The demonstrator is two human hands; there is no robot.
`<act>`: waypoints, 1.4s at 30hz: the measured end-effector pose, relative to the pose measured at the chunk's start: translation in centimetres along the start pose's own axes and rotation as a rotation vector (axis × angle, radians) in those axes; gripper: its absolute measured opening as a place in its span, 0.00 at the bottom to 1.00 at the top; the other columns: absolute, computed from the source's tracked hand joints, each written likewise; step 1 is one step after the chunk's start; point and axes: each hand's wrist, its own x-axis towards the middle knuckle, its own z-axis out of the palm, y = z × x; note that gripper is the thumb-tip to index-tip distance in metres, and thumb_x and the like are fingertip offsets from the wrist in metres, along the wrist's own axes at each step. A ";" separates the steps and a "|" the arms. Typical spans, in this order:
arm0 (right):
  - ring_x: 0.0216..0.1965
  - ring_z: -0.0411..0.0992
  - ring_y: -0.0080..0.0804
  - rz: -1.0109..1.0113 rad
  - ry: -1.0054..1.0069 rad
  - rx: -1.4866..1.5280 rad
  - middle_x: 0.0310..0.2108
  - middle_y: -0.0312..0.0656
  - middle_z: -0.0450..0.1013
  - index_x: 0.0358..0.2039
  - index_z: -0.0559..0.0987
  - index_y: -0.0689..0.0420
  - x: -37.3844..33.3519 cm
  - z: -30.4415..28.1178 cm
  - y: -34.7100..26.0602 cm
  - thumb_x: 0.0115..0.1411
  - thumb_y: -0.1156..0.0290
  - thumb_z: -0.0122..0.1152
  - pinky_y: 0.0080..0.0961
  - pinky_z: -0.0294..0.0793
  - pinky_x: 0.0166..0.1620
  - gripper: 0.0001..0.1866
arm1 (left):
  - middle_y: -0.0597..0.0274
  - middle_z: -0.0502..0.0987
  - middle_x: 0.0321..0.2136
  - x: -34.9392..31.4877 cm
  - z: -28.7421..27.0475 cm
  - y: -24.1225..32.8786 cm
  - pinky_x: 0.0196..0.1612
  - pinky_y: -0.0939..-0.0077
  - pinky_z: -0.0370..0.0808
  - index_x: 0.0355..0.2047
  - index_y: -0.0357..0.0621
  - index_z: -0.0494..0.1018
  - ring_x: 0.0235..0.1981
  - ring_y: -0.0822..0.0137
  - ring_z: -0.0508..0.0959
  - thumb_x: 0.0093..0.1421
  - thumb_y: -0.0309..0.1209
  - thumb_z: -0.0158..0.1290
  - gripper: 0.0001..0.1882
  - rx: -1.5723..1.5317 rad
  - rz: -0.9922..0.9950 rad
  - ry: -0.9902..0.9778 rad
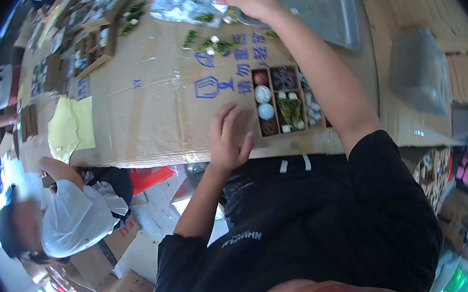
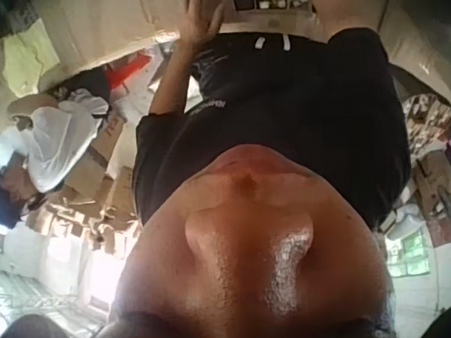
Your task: Packing small decorative trees and ornament balls into a segmented box.
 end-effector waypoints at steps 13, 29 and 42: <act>0.30 0.77 0.48 0.340 -0.014 0.121 0.28 0.51 0.78 0.35 0.79 0.61 -27.8 -6.9 2.2 0.58 0.67 0.66 0.39 0.75 0.35 0.11 | 0.55 0.71 0.54 5.2 6.3 3.7 0.60 0.56 0.67 0.48 0.42 0.74 0.56 0.50 0.70 0.53 0.43 0.62 0.26 0.173 0.403 -0.379; 0.36 0.77 0.46 0.022 0.098 -0.281 0.34 0.43 0.72 0.32 0.78 0.56 -30.6 -3.2 4.5 0.59 0.70 0.55 0.40 0.77 0.36 0.05 | 0.50 0.71 0.55 5.1 7.2 3.9 0.62 0.54 0.66 0.53 0.40 0.69 0.58 0.49 0.69 0.53 0.38 0.62 0.29 0.216 0.417 -0.379; 0.35 0.78 0.45 0.495 0.130 -0.890 0.31 0.45 0.80 0.35 0.84 0.62 -32.2 -35.9 11.2 0.58 0.60 0.67 0.40 0.76 0.42 0.16 | 0.54 0.74 0.53 5.9 6.9 4.5 0.65 0.50 0.60 0.48 0.37 0.75 0.60 0.48 0.67 0.54 0.46 0.60 0.28 0.358 0.522 -0.530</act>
